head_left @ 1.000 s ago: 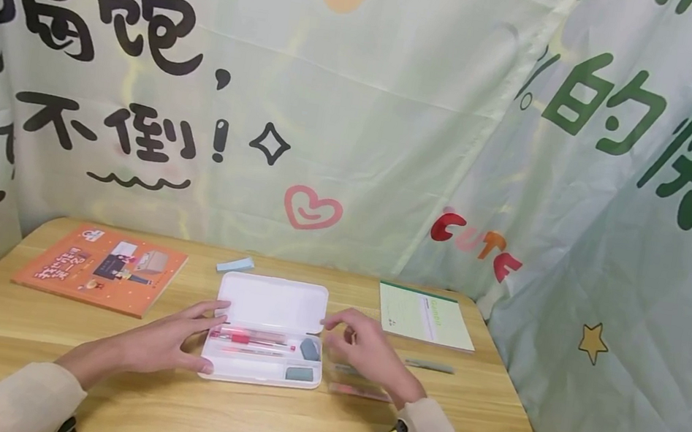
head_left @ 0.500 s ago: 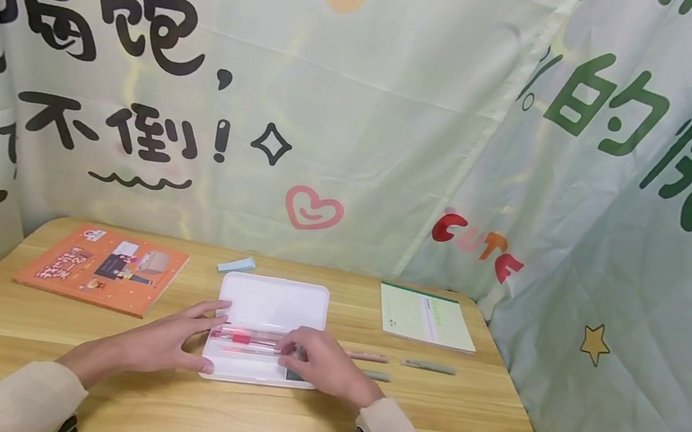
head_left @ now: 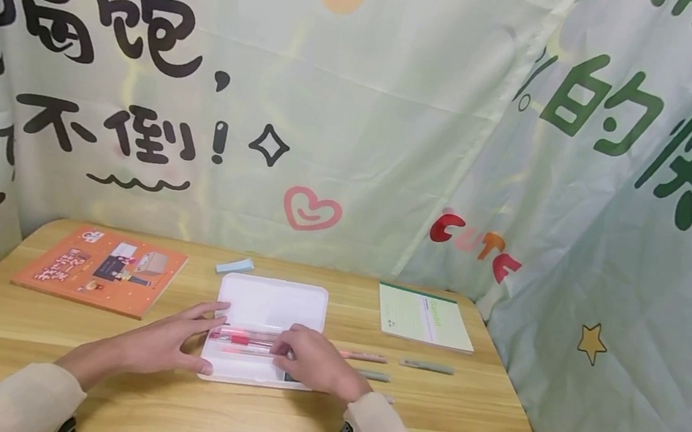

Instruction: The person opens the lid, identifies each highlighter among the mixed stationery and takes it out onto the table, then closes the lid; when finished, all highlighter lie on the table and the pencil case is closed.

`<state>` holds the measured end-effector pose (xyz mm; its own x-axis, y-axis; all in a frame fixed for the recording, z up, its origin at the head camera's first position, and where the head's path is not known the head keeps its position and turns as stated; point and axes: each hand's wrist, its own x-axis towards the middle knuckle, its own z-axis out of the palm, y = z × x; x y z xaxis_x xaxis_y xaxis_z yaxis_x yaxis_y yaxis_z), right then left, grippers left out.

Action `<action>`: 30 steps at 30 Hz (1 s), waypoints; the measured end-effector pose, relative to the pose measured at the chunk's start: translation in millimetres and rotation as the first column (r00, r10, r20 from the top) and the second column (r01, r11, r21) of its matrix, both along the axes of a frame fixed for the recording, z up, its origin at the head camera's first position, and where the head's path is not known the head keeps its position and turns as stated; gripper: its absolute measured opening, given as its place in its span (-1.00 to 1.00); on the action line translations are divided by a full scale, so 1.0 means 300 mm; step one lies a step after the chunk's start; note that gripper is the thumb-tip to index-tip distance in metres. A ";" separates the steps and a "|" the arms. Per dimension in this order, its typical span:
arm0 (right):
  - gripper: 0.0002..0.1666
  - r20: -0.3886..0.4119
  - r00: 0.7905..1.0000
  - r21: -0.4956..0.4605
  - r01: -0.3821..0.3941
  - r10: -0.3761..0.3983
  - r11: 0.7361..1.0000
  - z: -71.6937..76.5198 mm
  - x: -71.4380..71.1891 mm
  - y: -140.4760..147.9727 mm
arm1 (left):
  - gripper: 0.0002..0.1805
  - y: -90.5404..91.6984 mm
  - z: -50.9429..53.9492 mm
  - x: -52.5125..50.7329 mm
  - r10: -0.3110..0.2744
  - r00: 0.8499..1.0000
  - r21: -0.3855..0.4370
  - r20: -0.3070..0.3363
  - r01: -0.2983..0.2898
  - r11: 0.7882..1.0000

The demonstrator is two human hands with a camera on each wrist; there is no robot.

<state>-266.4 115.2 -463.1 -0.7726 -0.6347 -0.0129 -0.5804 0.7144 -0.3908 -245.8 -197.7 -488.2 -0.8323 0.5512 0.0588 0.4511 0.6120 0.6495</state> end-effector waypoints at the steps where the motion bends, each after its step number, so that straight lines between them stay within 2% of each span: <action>1: -0.88 -0.004 1.000 0.004 0.005 -0.005 1.000 0.000 0.001 -0.003 | 0.04 0.000 0.001 0.000 0.000 1.000 0.000 0.000 0.000 1.000; 17: -0.91 0.021 0.998 -0.037 0.061 -0.060 0.997 0.007 0.010 -0.012 | 0.04 0.002 -0.001 0.001 0.000 1.000 -0.002 -0.013 0.000 1.000; 23: -0.92 0.073 0.993 -0.142 0.098 -0.089 0.985 0.024 0.002 0.028 | 0.04 0.001 -0.002 0.000 -0.003 1.000 0.002 -0.010 0.003 1.000; 30: -0.93 0.059 0.990 -0.251 0.135 -0.125 0.959 0.058 -0.016 0.145 | 0.04 -0.003 -0.006 -0.002 -0.004 1.000 -0.004 -0.022 0.004 1.000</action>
<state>-271.2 158.8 -445.7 -0.8509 -0.5155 0.1014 -0.4684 0.6571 -0.5906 -246.2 -198.6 -490.2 -0.8288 0.5546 0.0748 0.4675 0.6127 0.6373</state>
